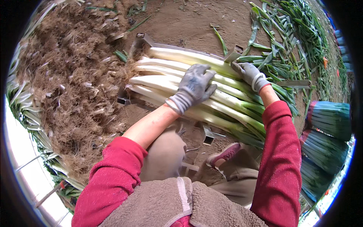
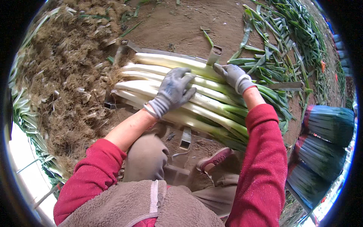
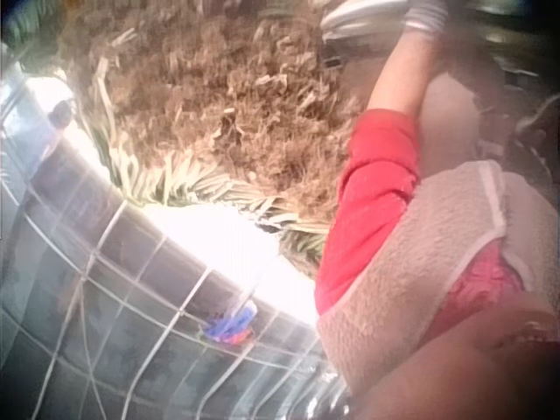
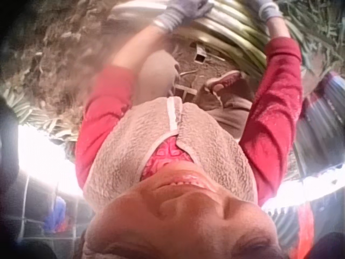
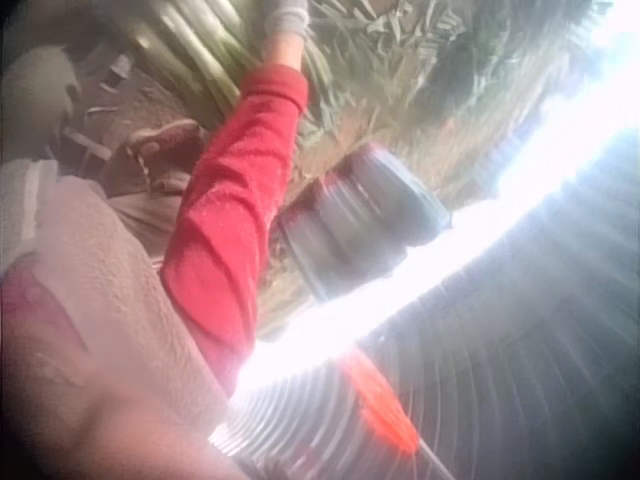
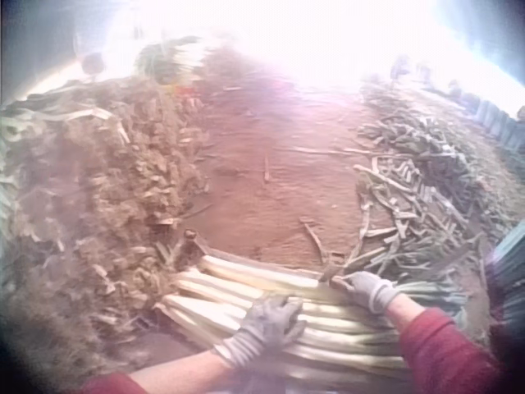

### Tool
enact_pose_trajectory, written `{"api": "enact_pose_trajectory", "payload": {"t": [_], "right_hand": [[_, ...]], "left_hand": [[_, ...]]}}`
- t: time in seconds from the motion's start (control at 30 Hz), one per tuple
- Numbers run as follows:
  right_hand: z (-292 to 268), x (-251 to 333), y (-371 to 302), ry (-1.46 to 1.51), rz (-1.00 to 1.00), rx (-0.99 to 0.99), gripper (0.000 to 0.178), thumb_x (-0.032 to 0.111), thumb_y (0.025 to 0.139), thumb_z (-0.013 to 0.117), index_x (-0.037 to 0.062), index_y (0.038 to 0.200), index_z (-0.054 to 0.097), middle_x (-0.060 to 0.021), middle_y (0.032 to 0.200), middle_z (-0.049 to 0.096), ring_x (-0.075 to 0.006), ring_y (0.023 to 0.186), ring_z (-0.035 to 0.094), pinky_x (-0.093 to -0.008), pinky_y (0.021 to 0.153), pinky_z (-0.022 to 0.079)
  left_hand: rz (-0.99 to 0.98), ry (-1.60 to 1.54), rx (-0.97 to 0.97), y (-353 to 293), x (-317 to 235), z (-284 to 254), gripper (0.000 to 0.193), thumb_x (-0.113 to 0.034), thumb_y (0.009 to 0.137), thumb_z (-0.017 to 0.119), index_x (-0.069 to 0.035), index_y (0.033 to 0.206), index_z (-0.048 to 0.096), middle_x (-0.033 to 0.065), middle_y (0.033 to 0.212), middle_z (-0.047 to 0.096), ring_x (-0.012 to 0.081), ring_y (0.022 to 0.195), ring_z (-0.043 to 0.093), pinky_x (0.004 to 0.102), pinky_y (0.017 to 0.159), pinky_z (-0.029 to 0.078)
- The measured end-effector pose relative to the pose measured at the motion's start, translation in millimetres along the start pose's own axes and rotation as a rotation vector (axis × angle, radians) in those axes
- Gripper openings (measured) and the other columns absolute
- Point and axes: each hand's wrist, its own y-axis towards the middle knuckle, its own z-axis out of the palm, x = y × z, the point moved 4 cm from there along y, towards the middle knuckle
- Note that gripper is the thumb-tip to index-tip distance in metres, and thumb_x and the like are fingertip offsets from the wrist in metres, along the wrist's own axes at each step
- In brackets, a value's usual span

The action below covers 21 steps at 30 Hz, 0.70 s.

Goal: The person gathers leeks from a pile, aligns them on a wooden jig, and secures them with a rubber band. The person then places the finished bundle onto a growing stack of leek bundles.

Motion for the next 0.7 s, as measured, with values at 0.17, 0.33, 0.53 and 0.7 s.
{"api": "enact_pose_trajectory", "payload": {"t": [0.17,0.33,0.53,0.7], "right_hand": [[9,-9,16,0.07,0.001,0.04,0.06,0.054,0.101,0.041,0.0015,0.107,0.07,-0.0218,0.099,0.071,-0.0354,0.094,0.067,-0.042,0.084,0.047],[2,-5,21,-0.258,-0.003,0.105,0.049,0.04,0.1,0.037,0.0006,0.115,0.063,-0.0262,0.115,0.064,-0.0427,0.11,0.06,-0.0472,0.095,0.045],[1,2,30,-0.103,0.094,0.426,0.055,0.042,0.102,0.03,-0.0012,0.122,0.059,-0.0186,0.118,0.066,-0.0272,0.112,0.061,-0.0395,0.102,0.043],[-24,22,-3,-0.308,0.004,-0.006,0.029,0.028,0.093,0.052,0.0051,0.098,0.068,-0.0208,0.097,0.071,-0.0368,0.095,0.069,-0.046,0.083,0.055]], "left_hand": [[-0.035,0.156,0.094,7,0,9,0.057,-0.034,0.087,0.062,-0.004,0.134,0.053,0.0226,0.135,0.053,0.0383,0.125,0.051,0.0465,0.11,0.037],[0.01,0.214,0.047,9,-4,6,0.06,-0.033,0.086,0.063,-0.006,0.138,0.051,0.022,0.14,0.05,0.0384,0.127,0.049,0.0473,0.111,0.034],[0.012,0.283,0.103,10,-3,9,0.061,-0.032,0.087,0.061,-0.004,0.139,0.051,0.0201,0.144,0.048,0.0386,0.13,0.046,0.0472,0.111,0.032],[0.001,0.259,0.148,14,1,14,0.057,-0.035,0.088,0.058,-0.003,0.135,0.053,0.0168,0.138,0.054,0.0335,0.128,0.049,0.0468,0.112,0.031]]}}
